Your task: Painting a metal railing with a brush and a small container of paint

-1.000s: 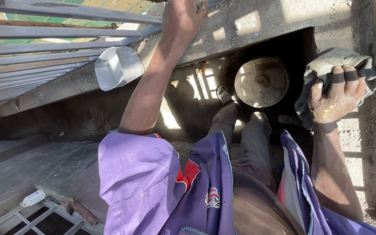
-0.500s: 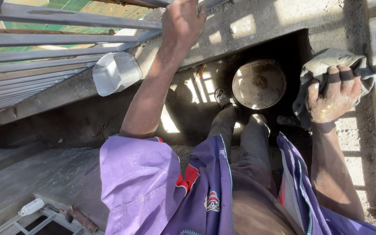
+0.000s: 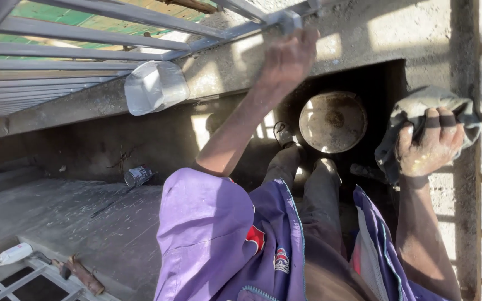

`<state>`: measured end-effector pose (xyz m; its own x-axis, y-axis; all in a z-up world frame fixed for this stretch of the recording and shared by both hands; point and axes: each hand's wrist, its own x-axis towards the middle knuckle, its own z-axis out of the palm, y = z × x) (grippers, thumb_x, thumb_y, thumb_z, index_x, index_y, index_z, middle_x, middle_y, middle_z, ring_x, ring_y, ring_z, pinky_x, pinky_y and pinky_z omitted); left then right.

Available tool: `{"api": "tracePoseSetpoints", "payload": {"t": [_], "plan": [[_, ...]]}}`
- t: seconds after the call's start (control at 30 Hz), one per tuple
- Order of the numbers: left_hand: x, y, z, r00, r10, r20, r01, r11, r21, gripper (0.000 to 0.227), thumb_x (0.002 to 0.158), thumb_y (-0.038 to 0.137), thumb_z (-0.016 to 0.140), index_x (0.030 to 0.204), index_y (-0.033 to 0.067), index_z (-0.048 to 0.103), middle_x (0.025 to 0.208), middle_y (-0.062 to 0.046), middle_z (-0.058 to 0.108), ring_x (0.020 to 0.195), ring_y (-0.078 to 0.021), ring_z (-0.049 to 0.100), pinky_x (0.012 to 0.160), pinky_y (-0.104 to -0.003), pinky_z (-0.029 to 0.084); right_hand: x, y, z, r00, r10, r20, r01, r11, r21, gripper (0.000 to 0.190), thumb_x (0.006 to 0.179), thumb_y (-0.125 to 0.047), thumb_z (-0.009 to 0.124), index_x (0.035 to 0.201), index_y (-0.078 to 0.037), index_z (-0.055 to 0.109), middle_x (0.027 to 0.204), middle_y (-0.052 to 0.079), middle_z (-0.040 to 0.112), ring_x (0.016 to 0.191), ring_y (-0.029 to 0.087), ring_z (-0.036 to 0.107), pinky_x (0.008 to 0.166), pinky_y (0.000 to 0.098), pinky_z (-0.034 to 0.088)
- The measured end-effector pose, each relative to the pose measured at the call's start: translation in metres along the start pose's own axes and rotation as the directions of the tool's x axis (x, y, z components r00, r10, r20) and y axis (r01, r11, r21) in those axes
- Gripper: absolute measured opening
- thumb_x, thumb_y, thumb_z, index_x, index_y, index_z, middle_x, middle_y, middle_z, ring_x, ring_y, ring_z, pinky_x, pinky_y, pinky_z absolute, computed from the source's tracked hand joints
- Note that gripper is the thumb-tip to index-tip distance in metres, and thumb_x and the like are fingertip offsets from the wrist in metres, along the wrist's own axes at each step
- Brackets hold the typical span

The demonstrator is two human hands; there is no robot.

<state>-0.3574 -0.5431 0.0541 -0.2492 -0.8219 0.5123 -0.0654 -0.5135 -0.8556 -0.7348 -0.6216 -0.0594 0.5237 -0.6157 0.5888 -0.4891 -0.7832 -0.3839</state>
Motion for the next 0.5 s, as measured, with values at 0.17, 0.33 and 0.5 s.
{"api": "tracePoseSetpoints", "payload": {"t": [0.17,0.33,0.5], "plan": [[-0.019,-0.001,-0.04,0.96,0.09,0.267,0.218,0.362,-0.906,0.016,0.119,0.005,0.066,0.103,0.0079,0.07,0.078,-0.005,0.067,0.054,-0.011,0.057,0.047,-0.033,0.046,-0.002,0.004,0.005,1.0,-0.001,-0.008,0.0,0.999,-0.048,0.041,0.125,-0.02,0.077,0.137,0.017,0.088,0.14,0.032,0.082,0.11,0.052,0.077,0.097,0.0614,0.063],[-0.058,0.038,-0.008,0.909,0.183,0.374,0.293,0.358,-0.887,0.019,0.123,0.016,0.066,0.116,0.004,0.078,0.083,-0.01,0.077,0.062,-0.0185,0.074,0.055,-0.04,0.067,-0.016,0.011,0.015,0.999,0.013,-0.03,-0.016,0.993,-0.116,0.04,0.119,-0.023,0.08,0.136,0.011,0.092,0.141,0.026,0.086,0.117,0.046,0.077,0.101,0.0556,0.064],[-0.051,0.086,-0.001,0.837,0.286,0.467,0.375,0.321,-0.87,0.014,0.118,0.018,0.077,0.117,0.005,0.073,0.068,-0.007,0.074,0.054,-0.022,0.071,0.044,-0.039,0.067,-0.025,0.016,0.017,0.999,0.006,-0.036,-0.01,0.993,-0.12,0.041,0.12,-0.023,0.081,0.137,0.012,0.093,0.14,0.027,0.086,0.12,0.046,0.077,0.104,0.0551,0.063]]}}
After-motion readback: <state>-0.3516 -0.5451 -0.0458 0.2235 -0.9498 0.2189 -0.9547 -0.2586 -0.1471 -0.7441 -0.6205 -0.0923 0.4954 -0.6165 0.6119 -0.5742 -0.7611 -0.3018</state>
